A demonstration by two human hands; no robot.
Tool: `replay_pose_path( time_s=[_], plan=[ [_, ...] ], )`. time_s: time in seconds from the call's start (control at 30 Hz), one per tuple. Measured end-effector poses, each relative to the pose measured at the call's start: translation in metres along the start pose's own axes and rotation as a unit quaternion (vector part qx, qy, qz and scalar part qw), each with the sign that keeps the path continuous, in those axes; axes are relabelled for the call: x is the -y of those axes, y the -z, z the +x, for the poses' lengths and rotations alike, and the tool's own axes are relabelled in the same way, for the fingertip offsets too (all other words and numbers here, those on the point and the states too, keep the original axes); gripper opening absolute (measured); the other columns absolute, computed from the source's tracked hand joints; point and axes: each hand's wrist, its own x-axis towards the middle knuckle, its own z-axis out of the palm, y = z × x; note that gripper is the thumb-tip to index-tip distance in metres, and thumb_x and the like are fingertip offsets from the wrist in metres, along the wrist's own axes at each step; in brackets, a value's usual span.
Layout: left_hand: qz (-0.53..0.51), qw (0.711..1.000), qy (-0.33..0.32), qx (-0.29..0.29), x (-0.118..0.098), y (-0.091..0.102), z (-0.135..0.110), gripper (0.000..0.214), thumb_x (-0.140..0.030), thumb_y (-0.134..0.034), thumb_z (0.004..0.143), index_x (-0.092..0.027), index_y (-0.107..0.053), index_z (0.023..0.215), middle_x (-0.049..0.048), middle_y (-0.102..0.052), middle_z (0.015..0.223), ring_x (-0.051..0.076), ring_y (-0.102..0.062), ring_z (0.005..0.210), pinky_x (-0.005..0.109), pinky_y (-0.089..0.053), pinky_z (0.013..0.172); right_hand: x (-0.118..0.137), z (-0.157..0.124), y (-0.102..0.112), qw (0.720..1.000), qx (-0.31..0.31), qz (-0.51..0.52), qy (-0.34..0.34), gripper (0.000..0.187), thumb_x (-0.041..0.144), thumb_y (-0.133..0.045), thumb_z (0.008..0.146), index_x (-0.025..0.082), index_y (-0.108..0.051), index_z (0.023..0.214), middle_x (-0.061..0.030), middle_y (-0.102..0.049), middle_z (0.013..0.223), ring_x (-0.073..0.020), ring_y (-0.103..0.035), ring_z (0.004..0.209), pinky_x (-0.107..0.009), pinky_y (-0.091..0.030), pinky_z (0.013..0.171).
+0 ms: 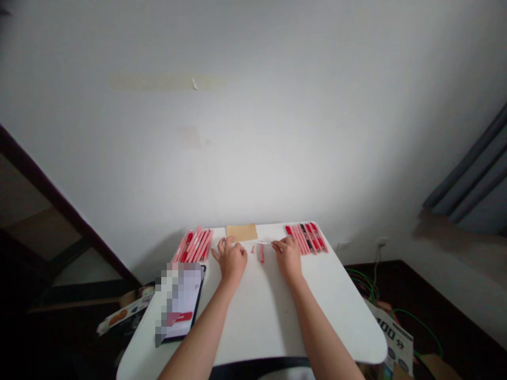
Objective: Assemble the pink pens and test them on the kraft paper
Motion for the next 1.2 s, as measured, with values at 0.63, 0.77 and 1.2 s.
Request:
replay_pose_path(
  time_s=[0.63,0.77,1.2],
  plan=[
    [-0.002,1.0,0.005,0.001,-0.0008,0.0032,0.0,0.018,-0.021,-0.053,0.078,-0.022,-0.071,0.079,0.0088,-0.054,0.127,0.032,-0.036,0.128,0.069,-0.018,0.108,-0.0009,-0.0004,-0.001,1.0,-0.001,0.009,0.002,0.023,0.027,-0.054,0.087,0.022,-0.075,0.093,-0.0092,-0.064,0.085,-0.0252,-0.05,0.09,-0.036,-0.04,0.079],
    [-0.002,1.0,0.004,-0.003,-0.0005,0.003,0.0,0.018,-0.021,-0.053,0.079,-0.022,-0.071,0.079,0.0086,-0.054,0.126,0.031,-0.036,0.127,0.068,-0.018,0.108,-0.0017,-0.0002,-0.0015,1.0,-0.001,0.01,0.006,0.024,0.028,-0.053,0.087,0.022,-0.076,0.092,-0.0093,-0.064,0.085,-0.0248,-0.05,0.09,-0.036,-0.04,0.079],
    [-0.055,0.998,0.002,0.001,-0.0008,0.0071,0.0028,0.015,-0.024,-0.063,0.075,-0.026,-0.07,0.088,0.0055,-0.055,0.125,0.029,-0.038,0.126,0.061,-0.02,0.109,-0.0021,-0.0006,-0.0026,1.0,0.006,0.009,0.011,0.021,0.025,-0.055,0.087,0.022,-0.076,0.093,-0.0089,-0.064,0.085,-0.0244,-0.05,0.09,-0.035,-0.04,0.079]
  ],
)
